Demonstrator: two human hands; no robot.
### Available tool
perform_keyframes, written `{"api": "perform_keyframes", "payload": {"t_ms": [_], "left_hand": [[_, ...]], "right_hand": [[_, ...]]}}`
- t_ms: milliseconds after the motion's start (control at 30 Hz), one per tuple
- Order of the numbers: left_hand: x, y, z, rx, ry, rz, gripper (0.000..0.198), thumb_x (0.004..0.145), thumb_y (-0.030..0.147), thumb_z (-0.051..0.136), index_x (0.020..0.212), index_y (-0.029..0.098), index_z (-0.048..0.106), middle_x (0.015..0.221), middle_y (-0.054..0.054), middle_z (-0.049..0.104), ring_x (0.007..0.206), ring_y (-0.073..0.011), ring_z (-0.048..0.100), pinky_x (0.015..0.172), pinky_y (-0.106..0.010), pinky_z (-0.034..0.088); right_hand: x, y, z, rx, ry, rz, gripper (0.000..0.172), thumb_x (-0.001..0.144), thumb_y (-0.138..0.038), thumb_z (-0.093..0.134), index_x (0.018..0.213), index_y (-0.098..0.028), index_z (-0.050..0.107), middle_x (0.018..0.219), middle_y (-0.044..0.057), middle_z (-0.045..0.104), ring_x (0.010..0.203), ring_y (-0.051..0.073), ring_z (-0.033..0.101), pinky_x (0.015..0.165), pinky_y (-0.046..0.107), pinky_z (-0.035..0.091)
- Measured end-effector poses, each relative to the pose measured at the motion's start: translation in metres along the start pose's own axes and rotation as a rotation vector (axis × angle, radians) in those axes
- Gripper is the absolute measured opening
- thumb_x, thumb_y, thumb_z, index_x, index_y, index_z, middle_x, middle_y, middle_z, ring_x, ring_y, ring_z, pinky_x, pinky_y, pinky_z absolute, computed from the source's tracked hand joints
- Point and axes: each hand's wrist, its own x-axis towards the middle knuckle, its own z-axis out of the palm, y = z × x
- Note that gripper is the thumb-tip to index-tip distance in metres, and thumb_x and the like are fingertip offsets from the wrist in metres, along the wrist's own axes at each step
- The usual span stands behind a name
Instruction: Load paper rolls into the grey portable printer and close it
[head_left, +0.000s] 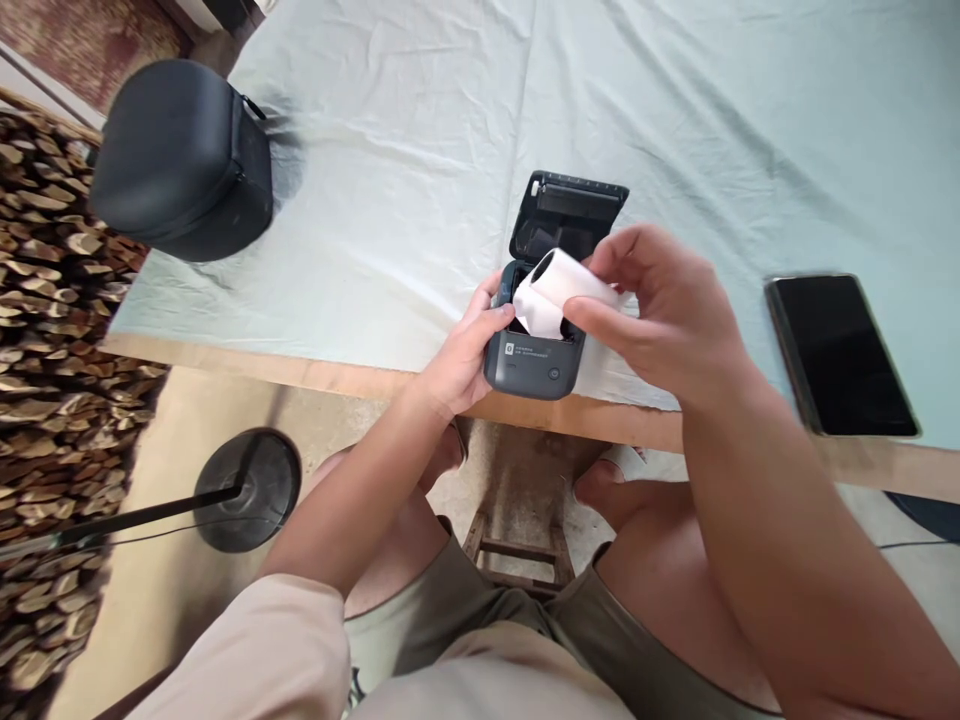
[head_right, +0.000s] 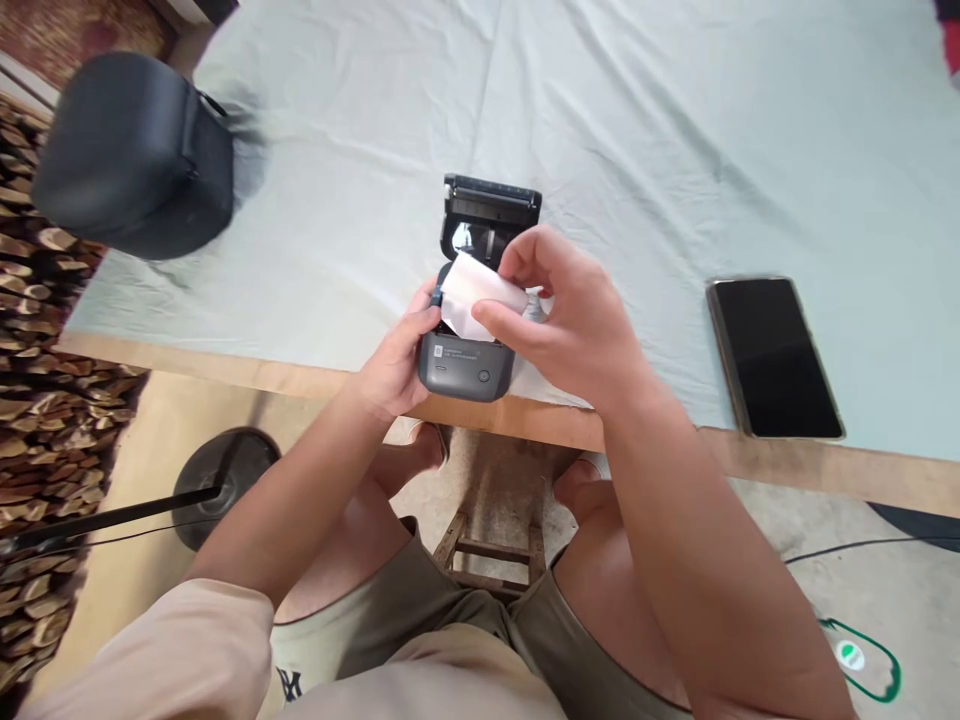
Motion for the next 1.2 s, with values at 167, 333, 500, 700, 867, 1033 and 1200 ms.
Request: {"api": "perform_keyframes", "payload": {"t_ms": [167,333,500,700,867,1033,1200], "left_hand": [[0.004,-0.003,-0.004,-0.034,0.035,-0.016,0.051,0.085,0.044,0.065,0.133,0.030,0.052,0.114,0.000,0.068,0.088,-0.0126,0.066,0.072,-0.022,0.052],[0.002,-0.002,-0.002,-0.051,0.008,-0.005,0.044,0.084,0.040,0.066,0.126,0.032,0.054,0.104,0.004,0.069,0.083,-0.0106,0.066,0.074,-0.023,0.053],[0.000,0.001,0.000,-0.025,-0.019,-0.004,0.042,0.086,0.040,0.064,0.125,0.031,0.052,0.108,0.003,0.070,0.092,-0.0128,0.069,0.077,-0.024,0.054],[0.001,-0.002,0.000,-0.002,0.001,0.015,0.046,0.085,0.043,0.065,0.127,0.032,0.052,0.111,0.002,0.069,0.101,-0.0164,0.069,0.085,-0.028,0.056],[0.000,-0.002,0.002,0.009,-0.023,0.030,0.046,0.086,0.042,0.064,0.129,0.030,0.051,0.112,0.001,0.068,0.109,-0.0195,0.068,0.093,-0.032,0.056],[0.000,-0.002,0.002,-0.010,0.003,0.005,0.052,0.084,0.042,0.066,0.132,0.031,0.050,0.117,0.001,0.067,0.122,-0.0228,0.064,0.103,-0.036,0.055],[-0.001,-0.002,0.003,-0.052,-0.006,-0.010,0.053,0.085,0.040,0.066,0.134,0.031,0.050,0.120,0.000,0.066,0.126,-0.0250,0.061,0.107,-0.040,0.053]], "right_hand": [[-0.004,-0.005,-0.012,0.527,-0.197,0.008,0.026,0.083,-0.042,0.066,0.101,-0.027,0.055,0.082,-0.002,0.060,0.069,0.012,0.057,0.063,0.029,0.050],[-0.002,-0.005,-0.011,0.539,-0.212,0.090,0.032,0.073,-0.038,0.077,0.098,-0.024,0.063,0.085,0.000,0.060,0.073,0.012,0.058,0.065,0.029,0.051],[0.003,-0.001,-0.005,0.514,-0.163,0.126,0.030,0.075,-0.039,0.074,0.088,-0.022,0.053,0.079,-0.001,0.059,0.072,0.012,0.058,0.066,0.028,0.050],[0.004,0.002,-0.003,0.617,-0.147,0.171,0.030,0.081,-0.042,0.057,0.104,-0.024,0.054,0.072,-0.001,0.056,0.065,0.014,0.056,0.068,0.033,0.048],[-0.001,-0.002,-0.005,0.499,-0.111,0.060,0.027,0.086,-0.045,0.066,0.101,-0.022,0.060,0.088,0.002,0.062,0.081,0.012,0.061,0.080,0.030,0.051],[-0.002,-0.006,-0.001,0.643,-0.158,0.208,0.038,0.083,-0.047,0.066,0.115,-0.027,0.061,0.100,0.001,0.060,0.073,0.010,0.061,0.074,0.028,0.056],[-0.001,-0.009,0.004,0.688,-0.053,0.167,0.043,0.074,-0.036,0.075,0.112,-0.029,0.055,0.097,0.000,0.058,0.073,0.009,0.055,0.067,0.025,0.053]]}}
